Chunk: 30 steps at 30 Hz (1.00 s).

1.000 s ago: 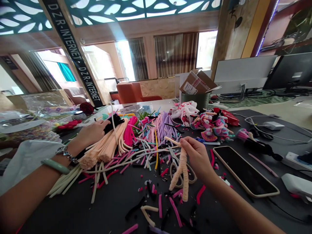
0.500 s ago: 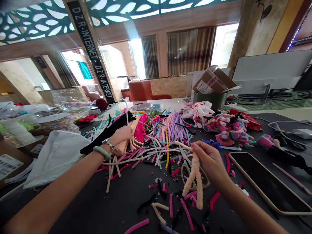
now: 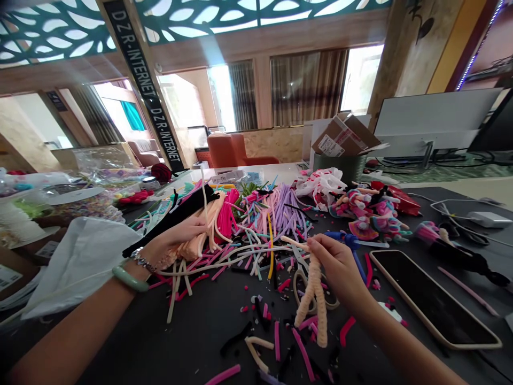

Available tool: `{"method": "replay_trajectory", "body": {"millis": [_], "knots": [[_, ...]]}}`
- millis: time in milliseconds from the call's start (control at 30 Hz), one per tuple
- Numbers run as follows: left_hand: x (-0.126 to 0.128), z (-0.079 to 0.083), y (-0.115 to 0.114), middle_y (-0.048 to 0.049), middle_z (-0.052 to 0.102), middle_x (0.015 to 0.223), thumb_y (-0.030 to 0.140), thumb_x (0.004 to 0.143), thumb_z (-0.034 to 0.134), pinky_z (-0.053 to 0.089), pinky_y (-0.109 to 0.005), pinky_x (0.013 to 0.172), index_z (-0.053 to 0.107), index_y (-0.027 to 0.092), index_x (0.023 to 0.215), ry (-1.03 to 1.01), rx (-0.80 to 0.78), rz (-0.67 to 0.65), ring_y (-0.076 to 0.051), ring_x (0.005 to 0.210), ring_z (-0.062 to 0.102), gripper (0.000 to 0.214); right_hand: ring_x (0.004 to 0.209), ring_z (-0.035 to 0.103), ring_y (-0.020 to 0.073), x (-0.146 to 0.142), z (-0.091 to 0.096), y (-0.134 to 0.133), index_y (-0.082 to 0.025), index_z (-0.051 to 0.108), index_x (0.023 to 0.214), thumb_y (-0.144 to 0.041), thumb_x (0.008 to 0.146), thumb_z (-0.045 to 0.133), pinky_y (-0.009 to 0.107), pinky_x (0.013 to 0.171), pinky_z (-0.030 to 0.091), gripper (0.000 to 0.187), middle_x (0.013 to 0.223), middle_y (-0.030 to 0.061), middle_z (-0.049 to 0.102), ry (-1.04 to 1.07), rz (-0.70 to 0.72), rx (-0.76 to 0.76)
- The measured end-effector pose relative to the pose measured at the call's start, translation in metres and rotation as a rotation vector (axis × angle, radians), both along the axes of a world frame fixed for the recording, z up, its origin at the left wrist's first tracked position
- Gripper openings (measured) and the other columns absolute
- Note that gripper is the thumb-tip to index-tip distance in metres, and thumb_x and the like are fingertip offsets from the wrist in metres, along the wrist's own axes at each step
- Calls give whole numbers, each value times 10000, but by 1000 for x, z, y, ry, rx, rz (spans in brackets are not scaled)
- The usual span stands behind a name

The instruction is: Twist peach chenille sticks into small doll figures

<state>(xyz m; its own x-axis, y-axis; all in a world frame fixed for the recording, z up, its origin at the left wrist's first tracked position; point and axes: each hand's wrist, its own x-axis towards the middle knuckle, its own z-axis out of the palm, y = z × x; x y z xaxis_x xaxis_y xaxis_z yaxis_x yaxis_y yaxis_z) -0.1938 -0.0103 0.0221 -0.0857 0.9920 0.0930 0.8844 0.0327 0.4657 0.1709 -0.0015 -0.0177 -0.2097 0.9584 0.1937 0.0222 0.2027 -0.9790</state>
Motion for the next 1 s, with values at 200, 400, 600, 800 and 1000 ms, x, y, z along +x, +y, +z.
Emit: {"method": "replay_trajectory", "body": {"millis": [200, 400, 600, 800, 1000], "knots": [[21, 0, -42, 15, 472, 523, 308, 819, 474, 298, -266, 516, 499, 160, 536, 169, 25, 52, -148, 543, 492, 321, 492, 297, 87, -1, -3, 0, -185, 545, 643, -460, 787, 593, 223, 446, 240, 314, 572, -46, 359, -16, -10, 5], [63, 1, -91, 13, 486, 561, 296, 829, 437, 321, -267, 557, 482, 184, 605, 106, 289, 65, -142, 554, 464, 255, 534, 364, 106, -7, -1, -2, -181, 584, 662, -468, 794, 575, 226, 481, 299, 316, 590, -22, 424, -70, 30, 33], [85, -1, -100, -19, 566, 762, 322, 829, 511, 453, -232, 571, 596, 192, 778, -402, 318, -53, -151, 689, 561, 163, 549, 405, 112, -17, 14, -10, -179, 608, 750, -456, 754, 626, 224, 492, 326, 278, 599, -24, 455, -166, 121, 83], [106, 5, -84, 2, 584, 720, 372, 819, 543, 519, -239, 529, 536, 186, 833, -893, 116, -109, -127, 574, 607, 187, 606, 490, 112, -30, 15, -12, -187, 617, 862, -399, 759, 653, 215, 565, 387, 239, 657, -30, 530, -97, 187, 63], [121, 13, -67, 19, 582, 675, 348, 858, 525, 426, -181, 435, 521, 175, 845, -889, 64, -380, -64, 432, 515, 173, 808, 602, 169, -43, 23, -16, -190, 657, 1001, -413, 805, 600, 264, 736, 468, 303, 907, 41, 674, 10, 225, 53]]}}
